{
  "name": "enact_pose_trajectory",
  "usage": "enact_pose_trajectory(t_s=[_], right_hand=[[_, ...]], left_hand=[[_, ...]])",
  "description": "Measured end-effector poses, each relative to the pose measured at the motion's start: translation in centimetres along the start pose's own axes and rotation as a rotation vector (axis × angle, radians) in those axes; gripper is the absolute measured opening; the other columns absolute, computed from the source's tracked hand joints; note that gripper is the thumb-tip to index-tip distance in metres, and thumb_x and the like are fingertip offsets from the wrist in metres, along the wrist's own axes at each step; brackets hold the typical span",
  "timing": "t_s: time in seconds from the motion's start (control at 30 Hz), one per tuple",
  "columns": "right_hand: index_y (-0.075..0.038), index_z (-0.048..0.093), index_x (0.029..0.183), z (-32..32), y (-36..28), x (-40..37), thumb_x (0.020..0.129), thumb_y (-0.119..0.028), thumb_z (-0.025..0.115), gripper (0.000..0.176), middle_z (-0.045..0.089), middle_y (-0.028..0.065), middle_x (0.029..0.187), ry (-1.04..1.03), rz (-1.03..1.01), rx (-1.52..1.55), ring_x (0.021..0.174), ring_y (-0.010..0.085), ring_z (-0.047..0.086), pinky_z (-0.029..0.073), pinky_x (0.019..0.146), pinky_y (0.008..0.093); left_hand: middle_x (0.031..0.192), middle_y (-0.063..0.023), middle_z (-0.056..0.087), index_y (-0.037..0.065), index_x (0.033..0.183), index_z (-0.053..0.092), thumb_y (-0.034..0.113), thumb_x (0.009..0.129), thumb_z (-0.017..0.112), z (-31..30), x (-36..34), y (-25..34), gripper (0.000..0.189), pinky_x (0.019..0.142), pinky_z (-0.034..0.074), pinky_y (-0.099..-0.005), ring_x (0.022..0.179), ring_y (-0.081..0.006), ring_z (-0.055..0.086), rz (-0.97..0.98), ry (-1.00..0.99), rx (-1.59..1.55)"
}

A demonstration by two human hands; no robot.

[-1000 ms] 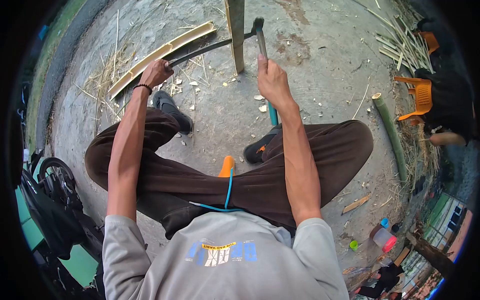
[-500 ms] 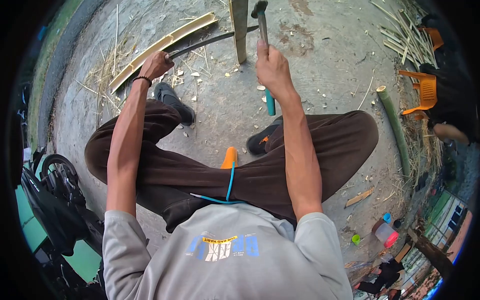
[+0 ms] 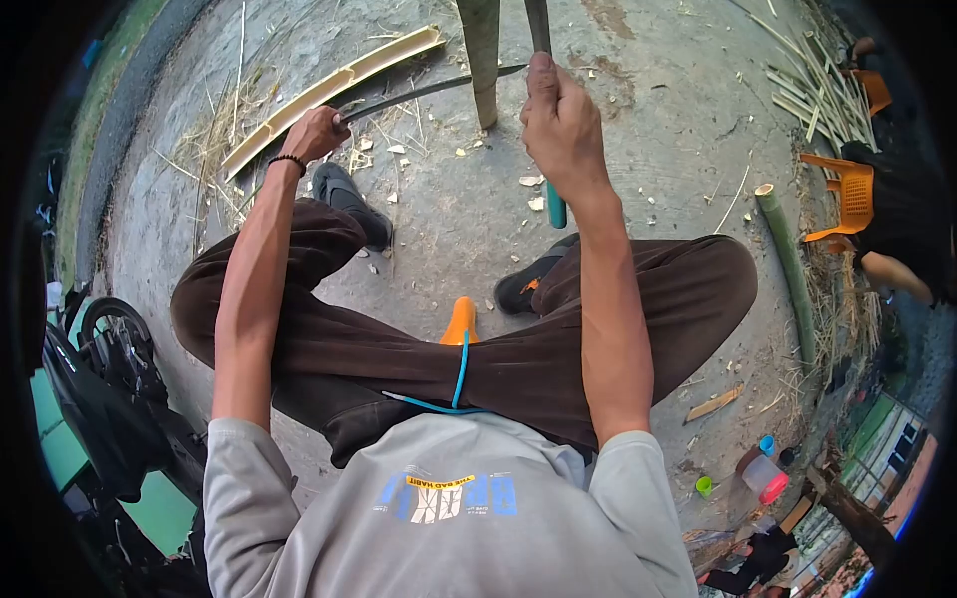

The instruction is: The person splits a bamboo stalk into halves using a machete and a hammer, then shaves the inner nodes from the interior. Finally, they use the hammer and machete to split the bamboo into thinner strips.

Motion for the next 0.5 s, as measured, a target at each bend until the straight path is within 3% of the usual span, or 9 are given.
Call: enact_pose_trajectory(t_s=[0.03, 0.1, 0.23, 0.3, 0.33, 0.37, 0.4, 0.43, 0.5], right_hand=[[-0.008, 0.047, 0.085, -0.4, -3.0, -0.1, 0.104, -0.053, 0.037, 0.050, 0.037, -0.0031, 0.061, 0.029, -0.224, 0.060, 0.047, 0.0051, 0.039, 0.030, 0.042, 0.0220], [-0.007, 0.046, 0.081, -0.8, -6.0, -1.1, 0.104, -0.053, 0.039, 0.052, 0.040, -0.0024, 0.059, 0.045, -0.397, 0.125, 0.052, 0.0041, 0.040, 0.033, 0.044, 0.0257], [-0.007, 0.050, 0.083, 1.3, 4.7, 2.0, 0.105, -0.051, 0.036, 0.051, 0.040, -0.0020, 0.059, 0.239, -0.433, -0.320, 0.048, 0.0077, 0.044, 0.032, 0.043, 0.0243], [-0.008, 0.051, 0.083, 1.1, 11.7, 4.8, 0.105, -0.051, 0.037, 0.050, 0.043, -0.0012, 0.058, 0.056, -0.175, -0.649, 0.049, 0.0083, 0.048, 0.034, 0.043, 0.0251], [-0.008, 0.051, 0.083, 1.3, 8.8, 5.0, 0.105, -0.051, 0.037, 0.050, 0.043, -0.0012, 0.058, 0.079, -0.204, -0.645, 0.049, 0.0083, 0.048, 0.034, 0.043, 0.0251], [-0.007, 0.051, 0.085, 1.3, 7.3, 4.5, 0.105, -0.051, 0.037, 0.050, 0.042, -0.0016, 0.059, 0.032, -0.048, -0.397, 0.049, 0.0075, 0.046, 0.033, 0.043, 0.0245], [-0.007, 0.052, 0.086, 1.5, 6.3, 1.7, 0.105, -0.052, 0.037, 0.050, 0.042, -0.0019, 0.060, -0.023, 0.166, -0.145, 0.049, 0.0066, 0.045, 0.033, 0.043, 0.0239], [-0.007, 0.052, 0.086, 1.0, 4.5, -0.3, 0.105, -0.052, 0.037, 0.050, 0.042, -0.0019, 0.060, -0.029, 0.209, -0.146, 0.049, 0.0066, 0.045, 0.033, 0.043, 0.0239], [-0.007, 0.048, 0.085, 0.0, -2.5, 0.0, 0.105, -0.053, 0.035, 0.051, 0.039, -0.0029, 0.061, 0.088, -0.261, -0.057, 0.048, 0.0049, 0.040, 0.032, 0.043, 0.0227]], left_hand=[[0.078, -0.0231, 0.066, 0.002, 0.082, 0.067, 0.025, 0.081, 0.062, 0.1, 0.2, -0.3, 0.023, 0.070, 0.050, -0.0476, 0.077, -0.0402, 0.064, -0.019, -0.010, 0.000], [0.080, -0.0226, 0.066, 0.001, 0.081, 0.066, 0.027, 0.080, 0.066, -0.2, -0.6, 0.0, 0.026, 0.070, 0.051, -0.0466, 0.077, -0.0395, 0.064, 0.002, -0.008, -0.024], [0.081, -0.0227, 0.067, 0.001, 0.082, 0.067, 0.027, 0.080, 0.067, 0.3, -0.3, -0.5, 0.026, 0.071, 0.051, -0.0454, 0.078, -0.0389, 0.065, -0.027, -0.044, -0.020], [0.082, -0.0230, 0.067, 0.001, 0.082, 0.067, 0.027, 0.080, 0.066, -0.4, -0.2, -0.2, 0.027, 0.071, 0.051, -0.0451, 0.080, -0.0394, 0.065, -0.019, -0.035, -0.049], [0.083, -0.0229, 0.067, 0.000, 0.082, 0.067, 0.027, 0.080, 0.066, -0.3, 0.4, -0.4, 0.027, 0.071, 0.051, -0.0456, 0.080, -0.0394, 0.065, -0.025, 0.000, 0.000], [0.084, -0.0227, 0.067, 0.001, 0.082, 0.067, 0.027, 0.080, 0.066, 0.5, 1.0, -0.8, 0.027, 0.072, 0.051, -0.0464, 0.080, -0.0395, 0.065, -0.020, 0.084, 0.035], [0.084, -0.0228, 0.067, 0.001, 0.082, 0.067, 0.028, 0.080, 0.065, 0.0, 0.6, -0.6, 0.027, 0.072, 0.051, -0.0464, 0.080, -0.0395, 0.065, -0.031, 0.022, 0.004], [0.084, -0.0229, 0.067, 0.001, 0.082, 0.067, 0.028, 0.080, 0.065, -0.4, 0.3, 0.1, 0.027, 0.072, 0.051, -0.0465, 0.080, -0.0395, 0.065, -0.032, -0.050, -0.024], [0.084, -0.0235, 0.067, 0.001, 0.083, 0.067, 0.028, 0.081, 0.065, -0.6, 0.2, 0.2, 0.027, 0.071, 0.051, -0.0461, 0.081, -0.0396, 0.066, -0.003, -0.051, -0.041]])
Point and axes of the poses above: each hand's wrist, its own x-axis towards the middle knuckle, its own z-axis out of the palm, y = z × x, the point moved 4 cm from there along x, towards the middle knuckle
